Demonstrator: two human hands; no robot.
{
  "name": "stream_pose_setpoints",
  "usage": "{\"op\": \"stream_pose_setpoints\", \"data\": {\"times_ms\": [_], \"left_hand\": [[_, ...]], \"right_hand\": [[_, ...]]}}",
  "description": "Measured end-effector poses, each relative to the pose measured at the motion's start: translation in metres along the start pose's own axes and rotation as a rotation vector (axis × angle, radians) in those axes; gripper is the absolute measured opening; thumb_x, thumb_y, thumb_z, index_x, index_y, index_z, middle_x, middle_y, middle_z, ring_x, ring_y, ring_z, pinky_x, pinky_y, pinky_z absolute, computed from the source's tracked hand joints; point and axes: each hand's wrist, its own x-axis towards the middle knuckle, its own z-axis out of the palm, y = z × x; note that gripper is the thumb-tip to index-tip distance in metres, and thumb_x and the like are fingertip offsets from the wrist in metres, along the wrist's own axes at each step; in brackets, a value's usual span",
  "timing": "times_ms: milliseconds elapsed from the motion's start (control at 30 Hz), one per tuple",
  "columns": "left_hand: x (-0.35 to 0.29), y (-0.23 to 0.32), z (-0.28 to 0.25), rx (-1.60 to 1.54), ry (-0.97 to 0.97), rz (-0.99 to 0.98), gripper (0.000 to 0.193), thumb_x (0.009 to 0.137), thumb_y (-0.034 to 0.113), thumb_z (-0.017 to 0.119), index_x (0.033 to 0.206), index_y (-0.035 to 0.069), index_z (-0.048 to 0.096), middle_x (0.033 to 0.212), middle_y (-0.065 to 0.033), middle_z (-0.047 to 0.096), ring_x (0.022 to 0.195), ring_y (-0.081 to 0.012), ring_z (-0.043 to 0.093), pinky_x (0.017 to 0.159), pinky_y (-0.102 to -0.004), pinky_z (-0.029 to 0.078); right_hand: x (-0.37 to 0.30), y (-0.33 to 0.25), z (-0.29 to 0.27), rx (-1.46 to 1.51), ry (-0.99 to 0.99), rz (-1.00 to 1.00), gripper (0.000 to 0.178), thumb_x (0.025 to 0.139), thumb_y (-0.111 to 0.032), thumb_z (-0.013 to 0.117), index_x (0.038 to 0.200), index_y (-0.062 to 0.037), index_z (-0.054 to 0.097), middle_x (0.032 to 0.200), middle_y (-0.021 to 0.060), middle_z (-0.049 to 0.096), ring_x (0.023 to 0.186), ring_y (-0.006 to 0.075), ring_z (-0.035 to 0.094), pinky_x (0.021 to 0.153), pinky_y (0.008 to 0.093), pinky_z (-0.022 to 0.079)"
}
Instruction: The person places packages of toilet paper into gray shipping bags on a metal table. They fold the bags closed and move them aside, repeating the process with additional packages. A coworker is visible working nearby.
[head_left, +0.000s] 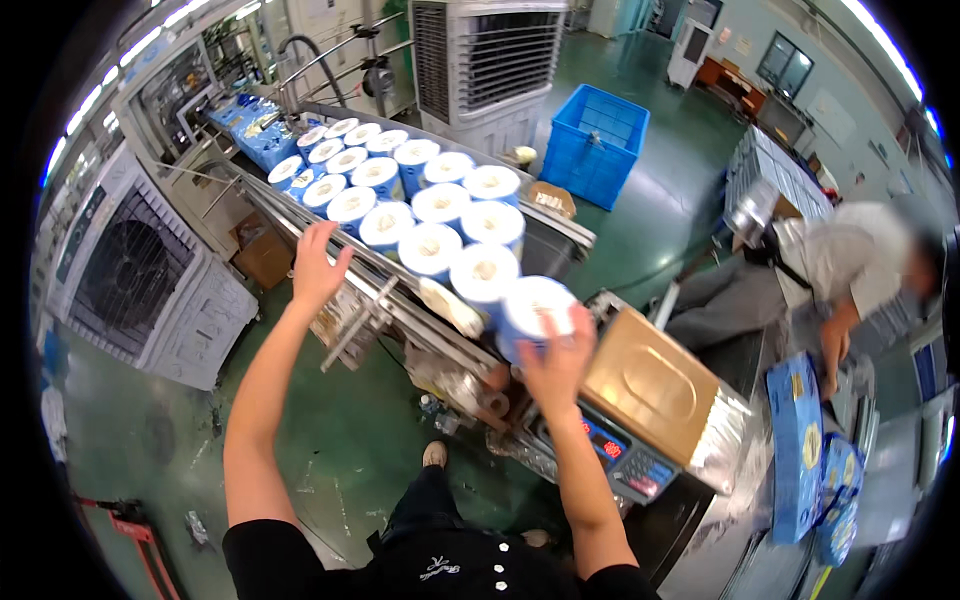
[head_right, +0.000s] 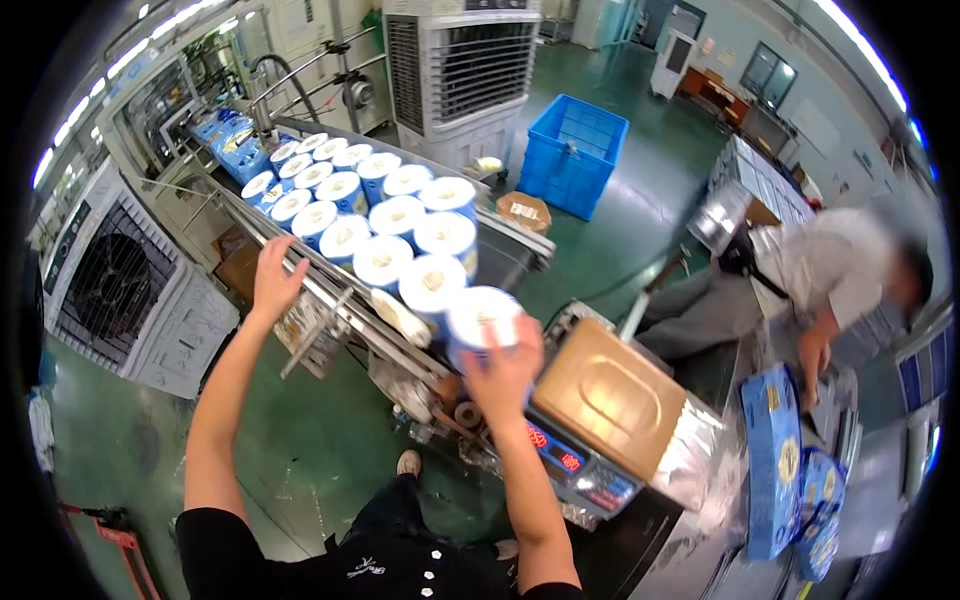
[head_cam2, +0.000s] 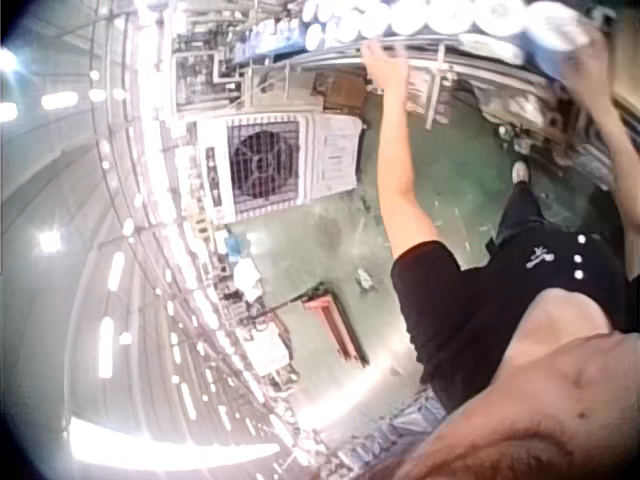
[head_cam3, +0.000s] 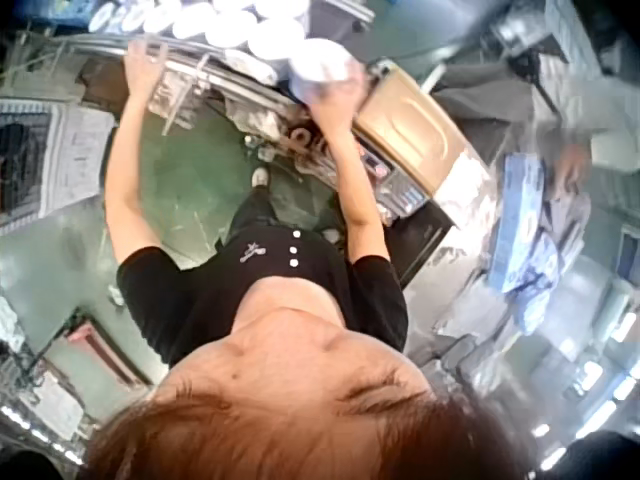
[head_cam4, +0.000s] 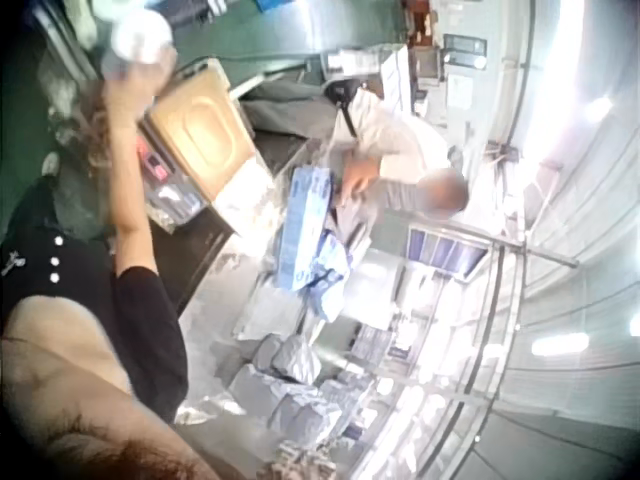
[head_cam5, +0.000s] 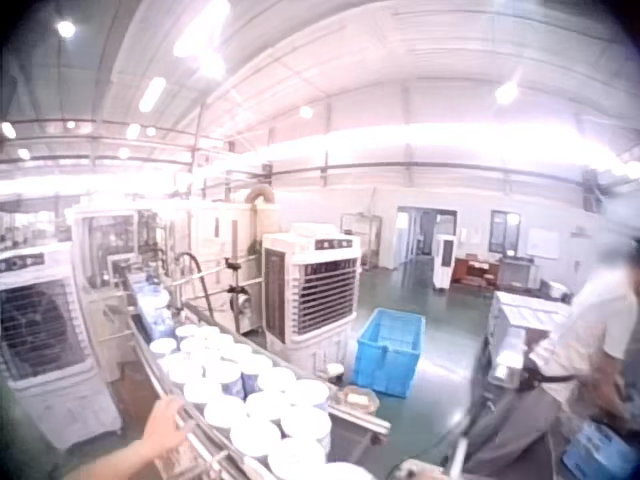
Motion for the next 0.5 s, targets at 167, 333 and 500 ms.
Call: {"op": "stream_pose_setpoints", "data": {"times_ms": [167,333,500], "left_hand": [[0.068,-0.149,0.041,0.183,0.030,-0.104,0.053,0.082,0.026,0.068,0.125,0.001,0.049,0.127,-0.0197,0.047,0.119,-0.0395,0.043,0.099,-0.0455,0.038],[0.133,-0.231,0.072,0.436,-0.150,-0.185,0.077,0.084,0.053,0.061,0.136,-0.001,0.044,0.142,-0.0304,0.034,0.131,-0.0453,0.032,0.109,-0.0481,0.029],[0.146,-0.211,0.094,0.412,-0.407,-0.135,0.084,0.081,0.074,0.046,0.142,0.017,0.044,0.146,-0.0313,0.030,0.137,-0.0455,0.026,0.112,-0.0528,0.016]], "right_hand": [[0.042,0.066,0.029,-0.375,0.074,0.315,0.044,0.089,-0.019,0.059,0.126,0.0027,0.052,0.132,0.0265,0.043,0.123,0.0436,0.037,0.105,0.0521,0.029],[0.151,-0.069,0.071,-0.292,-0.480,-0.070,0.055,0.084,-0.036,0.065,0.133,-0.0160,0.052,0.143,0.0171,0.038,0.133,0.0424,0.030,0.108,0.0548,0.025],[0.165,-0.031,0.050,-0.309,-0.990,-0.220,0.066,0.079,-0.054,0.064,0.138,-0.0300,0.048,0.152,0.0115,0.027,0.141,0.0415,0.019,0.109,0.0643,0.014]]}}
